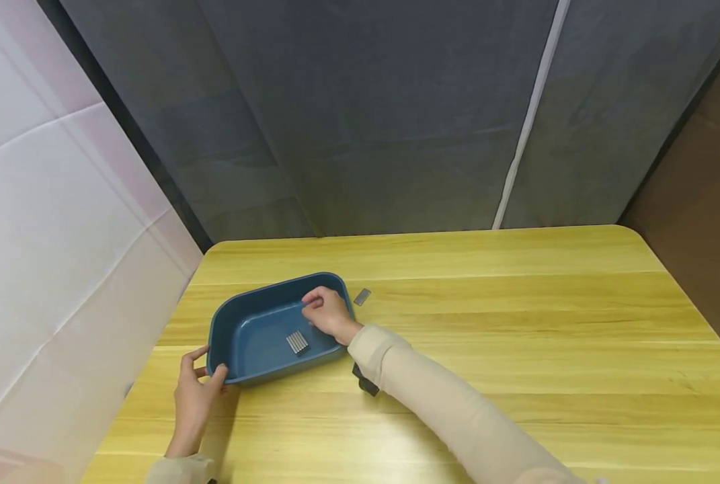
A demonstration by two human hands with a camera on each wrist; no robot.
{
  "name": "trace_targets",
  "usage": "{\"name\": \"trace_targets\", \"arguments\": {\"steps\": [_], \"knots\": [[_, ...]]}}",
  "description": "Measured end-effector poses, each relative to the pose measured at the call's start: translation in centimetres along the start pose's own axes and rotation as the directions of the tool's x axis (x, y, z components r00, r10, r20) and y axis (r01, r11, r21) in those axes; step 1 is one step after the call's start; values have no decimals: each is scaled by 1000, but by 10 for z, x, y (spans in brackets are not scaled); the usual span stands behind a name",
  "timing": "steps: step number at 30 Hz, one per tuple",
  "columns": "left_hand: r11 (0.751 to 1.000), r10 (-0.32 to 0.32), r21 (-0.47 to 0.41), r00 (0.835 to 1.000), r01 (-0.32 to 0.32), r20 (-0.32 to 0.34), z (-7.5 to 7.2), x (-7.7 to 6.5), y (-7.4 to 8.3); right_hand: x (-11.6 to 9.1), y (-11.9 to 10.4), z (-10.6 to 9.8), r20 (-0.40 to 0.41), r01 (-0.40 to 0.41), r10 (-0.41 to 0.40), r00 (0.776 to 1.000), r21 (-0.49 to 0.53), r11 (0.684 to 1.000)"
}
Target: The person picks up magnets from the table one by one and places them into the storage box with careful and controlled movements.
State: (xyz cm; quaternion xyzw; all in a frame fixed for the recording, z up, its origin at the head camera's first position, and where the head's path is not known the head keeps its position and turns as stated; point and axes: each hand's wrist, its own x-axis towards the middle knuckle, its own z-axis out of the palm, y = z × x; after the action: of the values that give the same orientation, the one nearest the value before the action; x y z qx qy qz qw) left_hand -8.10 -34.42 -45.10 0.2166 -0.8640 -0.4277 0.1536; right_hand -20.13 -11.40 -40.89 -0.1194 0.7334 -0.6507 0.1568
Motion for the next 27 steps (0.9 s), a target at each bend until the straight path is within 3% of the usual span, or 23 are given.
{"name": "trace_targets", "arguments": {"steps": [11, 16, 23, 27], "knots": [[1000, 5, -4, 1000, -4, 23, 1, 4, -4, -3, -2, 0, 28, 104, -104, 994, 19, 994], [1000, -5, -1, 1000, 5, -7, 2, 6, -9, -3, -2, -6, 28, 136, -136, 990, 15, 991], [999, -42, 18, 999, 42, 21, -11, -17, 46, -5, -7, -16, 29, 131, -132, 991, 26, 991], [999, -47, 11, 998, 47, 28, -11, -18, 47, -6, -8, -21, 30, 135, -136, 990, 35, 990]]}}
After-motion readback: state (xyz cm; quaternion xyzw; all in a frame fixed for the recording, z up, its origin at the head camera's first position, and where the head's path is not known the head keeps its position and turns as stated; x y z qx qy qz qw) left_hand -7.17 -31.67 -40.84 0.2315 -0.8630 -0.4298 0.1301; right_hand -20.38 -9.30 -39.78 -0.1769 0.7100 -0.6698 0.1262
